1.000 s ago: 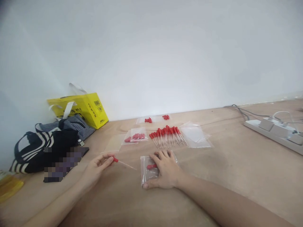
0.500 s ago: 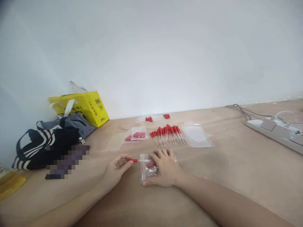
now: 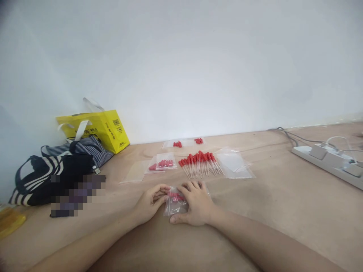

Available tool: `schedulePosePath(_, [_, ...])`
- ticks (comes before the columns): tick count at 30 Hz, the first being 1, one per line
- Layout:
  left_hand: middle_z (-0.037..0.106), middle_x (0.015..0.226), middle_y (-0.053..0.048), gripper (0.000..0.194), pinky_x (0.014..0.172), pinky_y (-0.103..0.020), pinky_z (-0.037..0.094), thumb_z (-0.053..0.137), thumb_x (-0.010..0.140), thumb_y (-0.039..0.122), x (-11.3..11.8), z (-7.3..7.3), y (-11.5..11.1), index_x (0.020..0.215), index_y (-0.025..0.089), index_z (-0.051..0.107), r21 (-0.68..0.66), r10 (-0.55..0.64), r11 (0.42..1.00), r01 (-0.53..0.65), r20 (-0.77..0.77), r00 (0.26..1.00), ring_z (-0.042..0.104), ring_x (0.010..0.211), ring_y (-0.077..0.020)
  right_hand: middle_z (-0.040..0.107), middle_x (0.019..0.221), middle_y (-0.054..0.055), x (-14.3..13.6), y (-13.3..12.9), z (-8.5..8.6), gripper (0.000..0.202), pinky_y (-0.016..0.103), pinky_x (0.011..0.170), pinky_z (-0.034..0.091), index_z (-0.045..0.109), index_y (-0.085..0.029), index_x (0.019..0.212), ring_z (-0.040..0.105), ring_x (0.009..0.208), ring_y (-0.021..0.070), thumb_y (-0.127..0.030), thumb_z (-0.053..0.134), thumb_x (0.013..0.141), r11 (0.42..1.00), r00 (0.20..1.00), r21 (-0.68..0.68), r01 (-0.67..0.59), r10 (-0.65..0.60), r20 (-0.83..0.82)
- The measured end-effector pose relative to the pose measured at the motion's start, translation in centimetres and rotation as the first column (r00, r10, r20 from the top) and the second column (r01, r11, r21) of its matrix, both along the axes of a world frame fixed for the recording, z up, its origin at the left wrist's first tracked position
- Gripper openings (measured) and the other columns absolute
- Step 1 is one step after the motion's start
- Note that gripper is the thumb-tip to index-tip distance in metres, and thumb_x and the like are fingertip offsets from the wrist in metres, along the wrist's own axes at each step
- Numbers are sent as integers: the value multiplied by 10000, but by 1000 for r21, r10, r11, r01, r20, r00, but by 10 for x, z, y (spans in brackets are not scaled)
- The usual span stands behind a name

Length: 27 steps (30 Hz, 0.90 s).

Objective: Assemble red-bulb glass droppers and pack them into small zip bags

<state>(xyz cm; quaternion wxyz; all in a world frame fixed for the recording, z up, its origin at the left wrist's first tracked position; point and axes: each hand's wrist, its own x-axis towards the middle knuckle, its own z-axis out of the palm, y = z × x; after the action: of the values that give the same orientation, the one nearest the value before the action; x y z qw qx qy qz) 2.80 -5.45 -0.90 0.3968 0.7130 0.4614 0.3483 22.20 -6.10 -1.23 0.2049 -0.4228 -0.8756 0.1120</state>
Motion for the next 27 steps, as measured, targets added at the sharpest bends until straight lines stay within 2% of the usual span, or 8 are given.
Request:
schedulePosePath(4, [561, 663, 26, 180, 605, -248, 488, 564, 677, 211, -1, 1, 6, 845, 178, 509, 132, 73, 990, -53, -150, 986, 570, 623, -124, 475, 1148, 98, 6, 1, 3, 800, 504, 914, 170, 398, -241, 1236, 402, 1039, 290, -729, 442, 604, 997, 997, 44, -62, 61, 40])
schedulePosePath(7, [557, 660, 26, 187, 592, -235, 469, 542, 691, 178, -6, 14, 22, 878, 177, 534, 230, -29, 967, 109, -327, 945, 543, 604, -114, 468, 1145, 98, 8, 0, 2, 787, 497, 909, 187, 354, -257, 1269, 402, 1033, 284, -720, 418, 636, 993, 995, 75, -87, 83, 54])
schedulePosePath(9, [588, 795, -15, 204, 689, -253, 458, 482, 715, 115, -9, 26, 42, 891, 173, 568, 315, -106, 910, 270, -453, 885, 553, 733, -131, 467, 1143, 89, 8, -1, 2, 701, 474, 899, 213, 350, -275, 1269, 407, 1026, 267, -679, 386, 698, 993, 995, 77, -87, 83, 54])
schedulePosePath(11, [578, 861, -44, 256, 758, -276, 431, 433, 714, 47, -8, 35, 67, 884, 158, 589, 475, 2, 826, 305, -543, 840, 533, 824, -151, 468, 1142, 83, 7, -2, 1, 633, 457, 893, 224, 351, -283, 1266, 411, 1020, 253, -637, 365, 742, 994, 996, 72, -81, 77, 48])
schedulePosePath(13, [565, 871, -61, 260, 778, -298, 414, 420, 747, 57, -2, 38, 93, 920, 150, 590, 552, 123, 743, 378, -668, 734, 515, 848, -168, 470, 1138, 83, 7, -3, 2, 623, 449, 890, 228, 356, -279, 1262, 414, 1016, 247, -628, 372, 746, 995, 996, 64, -76, 74, 40])
schedulePosePath(18, [550, 912, -62, 165, 800, -322, 385, 531, 738, 126, 20, 27, 133, 883, 166, 600, 513, 106, 701, 495, -761, 640, 493, 888, -193, 482, 1115, 79, 6, -3, 2, 635, 443, 884, 233, 364, -282, 1254, 423, 1004, 245, -632, 406, 726, 996, 998, 58, -66, 65, 25])
schedulePosePath(24, [579, 865, -49, 70, 782, -309, 380, 543, 757, 148, 29, 21, 147, 799, 170, 593, 459, 70, 630, 626, -837, 543, 513, 861, -183, 489, 1108, 77, 5, -2, 2, 629, 438, 881, 229, 368, -285, 1248, 422, 1008, 249, -633, 405, 725, 996, 998, 69, -58, 56, 19])
schedulePosePath(27, [589, 946, -56, 92, 838, -307, 359, 509, 783, 132, 30, 24, 149, 819, 175, 582, 441, 54, 585, 680, -858, 511, 507, 932, -173, 489, 1107, 78, 5, -2, 3, 638, 432, 885, 226, 369, -281, 1248, 418, 1016, 245, -636, 410, 720, 996, 998, 65, -53, 51, 21])
